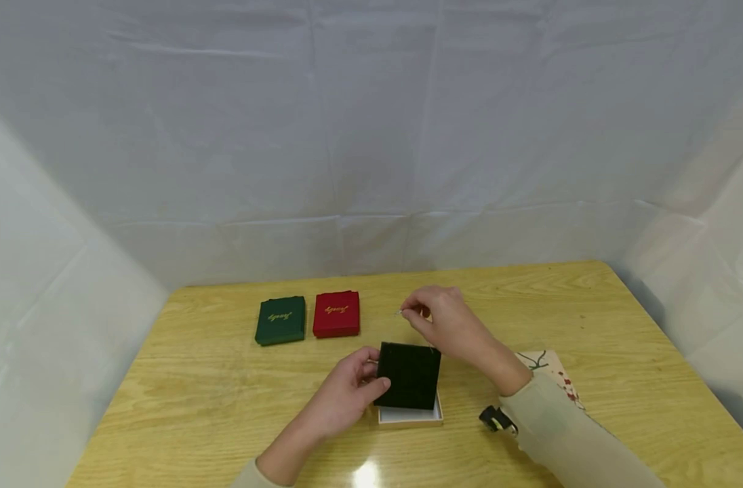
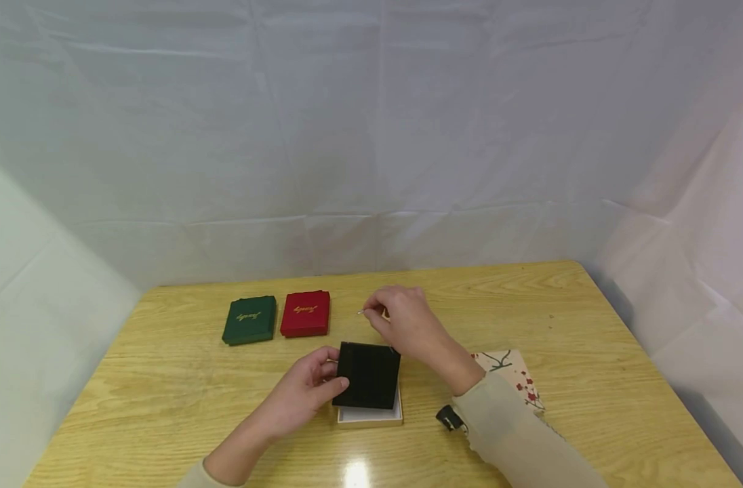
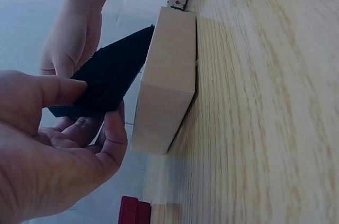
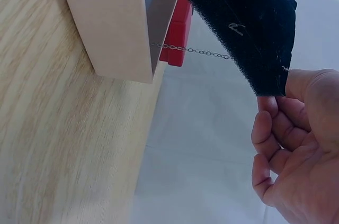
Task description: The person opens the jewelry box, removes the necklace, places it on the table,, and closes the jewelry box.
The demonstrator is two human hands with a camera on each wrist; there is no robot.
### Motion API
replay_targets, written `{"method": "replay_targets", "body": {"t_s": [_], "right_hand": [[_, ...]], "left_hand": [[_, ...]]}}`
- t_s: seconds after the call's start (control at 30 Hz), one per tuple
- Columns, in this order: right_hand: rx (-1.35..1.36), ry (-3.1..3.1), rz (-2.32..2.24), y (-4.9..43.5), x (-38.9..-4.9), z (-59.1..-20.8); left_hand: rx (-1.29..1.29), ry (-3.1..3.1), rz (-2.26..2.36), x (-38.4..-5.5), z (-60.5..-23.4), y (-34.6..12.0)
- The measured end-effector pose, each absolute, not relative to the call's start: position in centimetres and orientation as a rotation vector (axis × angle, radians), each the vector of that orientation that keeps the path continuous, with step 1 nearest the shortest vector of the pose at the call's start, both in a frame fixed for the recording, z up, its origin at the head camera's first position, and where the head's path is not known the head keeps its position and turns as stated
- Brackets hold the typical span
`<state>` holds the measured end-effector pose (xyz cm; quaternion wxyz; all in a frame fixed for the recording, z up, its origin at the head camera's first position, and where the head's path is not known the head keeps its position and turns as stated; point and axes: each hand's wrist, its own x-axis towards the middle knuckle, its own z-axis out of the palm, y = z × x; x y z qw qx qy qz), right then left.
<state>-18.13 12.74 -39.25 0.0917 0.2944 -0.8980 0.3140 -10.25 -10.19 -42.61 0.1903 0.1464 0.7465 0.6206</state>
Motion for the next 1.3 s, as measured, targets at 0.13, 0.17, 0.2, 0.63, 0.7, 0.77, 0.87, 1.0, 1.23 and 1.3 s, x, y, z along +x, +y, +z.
{"method": "replay_targets", "body": {"t_s": [0.13, 0.17, 0.2, 0.63, 0.7, 0.77, 0.87, 1.0, 1.23, 1.3], "right_hand": [[0.860, -2.676, 0.939, 12.9, -18.2, -39.4], [0.859, -2.678, 0.940, 12.9, -18.2, -39.4], [0.857, -2.680, 0.940, 12.9, -18.2, -39.5], [0.793, -2.720, 0.942, 13.3, -18.4, -39.7], [0.783, -2.726, 0.945, 13.4, -18.4, -39.8], [0.774, -2.730, 0.954, 13.5, -18.4, -39.8], [0.768, -2.728, 0.958, 13.8, -18.4, -39.8], [0.748, -2.734, 0.969, 14.0, -18.2, -39.6], [0.752, -2.716, 0.964, 14.6, -18.4, -39.7], [0.747, -2.707, 0.969, 14.8, -18.5, -39.7]], "left_hand": [[0.406, 2.095, 1.751, -10.3, -42.6, -10.2], [0.403, 2.096, 1.751, -10.3, -42.6, -10.2], [0.401, 2.096, 1.750, -10.3, -42.6, -10.2], [0.400, 2.130, 1.731, -10.2, -42.4, -10.2], [0.397, 2.134, 1.729, -10.3, -42.4, -10.2], [0.397, 2.137, 1.730, -10.3, -42.4, -10.2], [0.392, 2.140, 1.729, -10.3, -42.4, -10.3], [0.389, 2.158, 1.719, -10.3, -42.5, -10.4], [0.343, 2.220, 1.671, -10.1, -42.4, -10.4], [0.322, 2.225, 1.670, -10.0, -42.4, -10.4]]}}
